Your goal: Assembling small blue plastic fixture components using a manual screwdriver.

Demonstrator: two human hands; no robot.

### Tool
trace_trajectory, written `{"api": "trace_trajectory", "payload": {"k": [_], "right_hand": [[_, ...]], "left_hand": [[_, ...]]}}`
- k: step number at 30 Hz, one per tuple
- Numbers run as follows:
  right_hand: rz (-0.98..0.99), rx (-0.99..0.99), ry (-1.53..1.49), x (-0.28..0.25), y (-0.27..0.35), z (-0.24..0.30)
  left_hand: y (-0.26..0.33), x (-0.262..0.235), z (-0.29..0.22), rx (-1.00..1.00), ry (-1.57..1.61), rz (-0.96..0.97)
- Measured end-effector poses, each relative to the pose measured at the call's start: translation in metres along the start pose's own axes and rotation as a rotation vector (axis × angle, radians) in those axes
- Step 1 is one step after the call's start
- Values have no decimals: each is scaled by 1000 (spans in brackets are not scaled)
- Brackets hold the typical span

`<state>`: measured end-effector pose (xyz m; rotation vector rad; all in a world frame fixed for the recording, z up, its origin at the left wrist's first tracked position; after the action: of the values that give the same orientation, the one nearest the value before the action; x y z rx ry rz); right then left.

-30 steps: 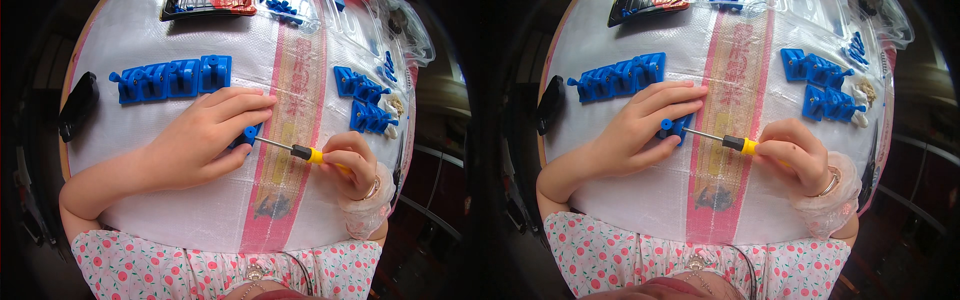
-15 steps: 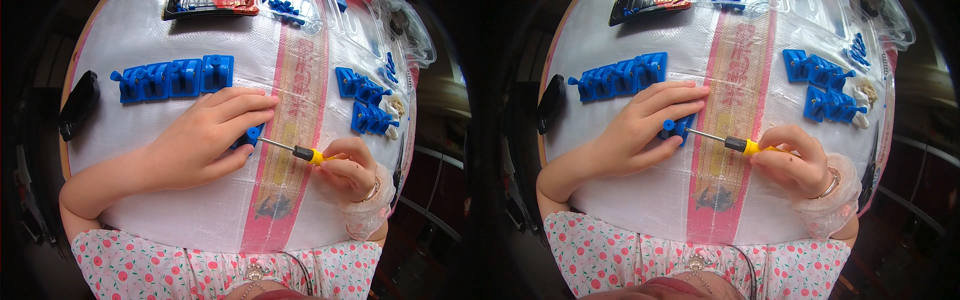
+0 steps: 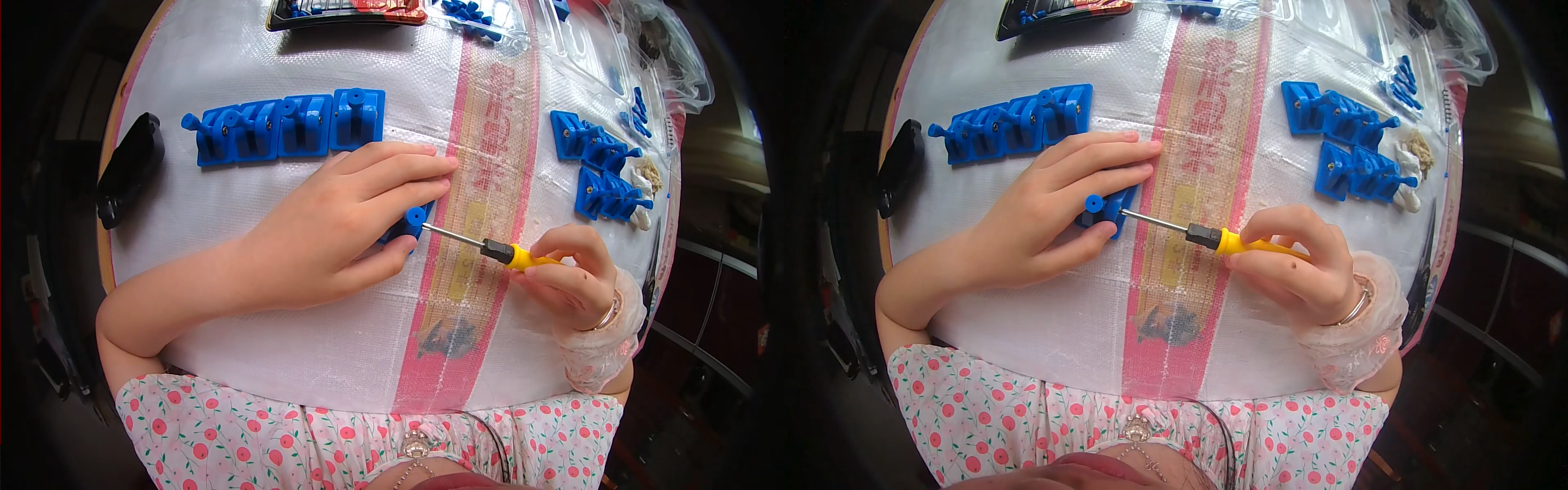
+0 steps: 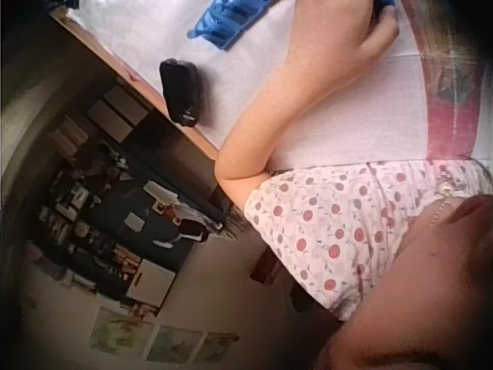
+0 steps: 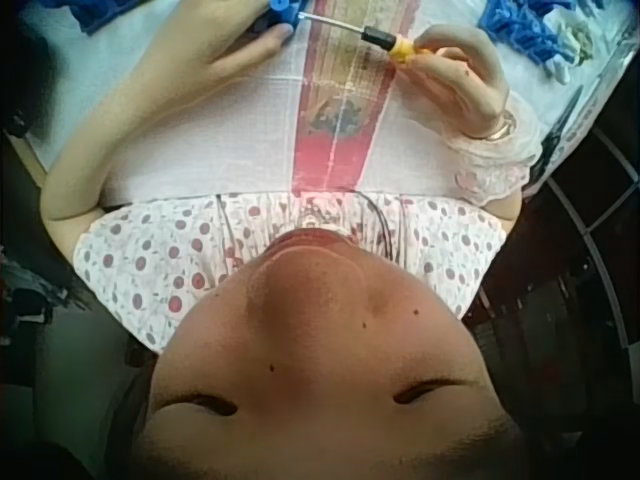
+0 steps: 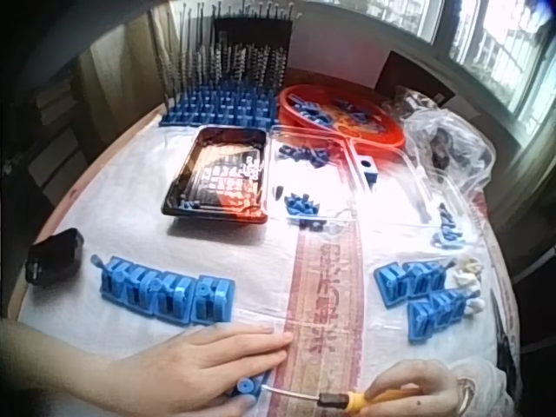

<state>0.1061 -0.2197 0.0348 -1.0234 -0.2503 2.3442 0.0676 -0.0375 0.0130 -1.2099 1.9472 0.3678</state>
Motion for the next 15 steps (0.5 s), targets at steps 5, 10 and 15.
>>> {"api": "trace_trajectory", "payload": {"k": [5,10,15], "right_hand": [[5,-13,6,0,-2,-1],[-9,61,10,3,-3,-5],[36,85,82,6,-8,-2]], "left_hand": [[0,0,0,6,3,-5],[0,-1,1,5,5,-11],[0,-1,1,9,4,-18]]}}
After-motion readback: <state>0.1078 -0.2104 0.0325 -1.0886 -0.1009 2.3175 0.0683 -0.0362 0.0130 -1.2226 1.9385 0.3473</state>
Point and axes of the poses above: each hand's wrist, its own y-axis away from the middle knuckle, its own x-axis out of the palm, z = x × y, the point moved 8 cm from there along -y, towards the middle knuckle, and after that the axes turned 4 degrees about -y, right-handed, at the moved point
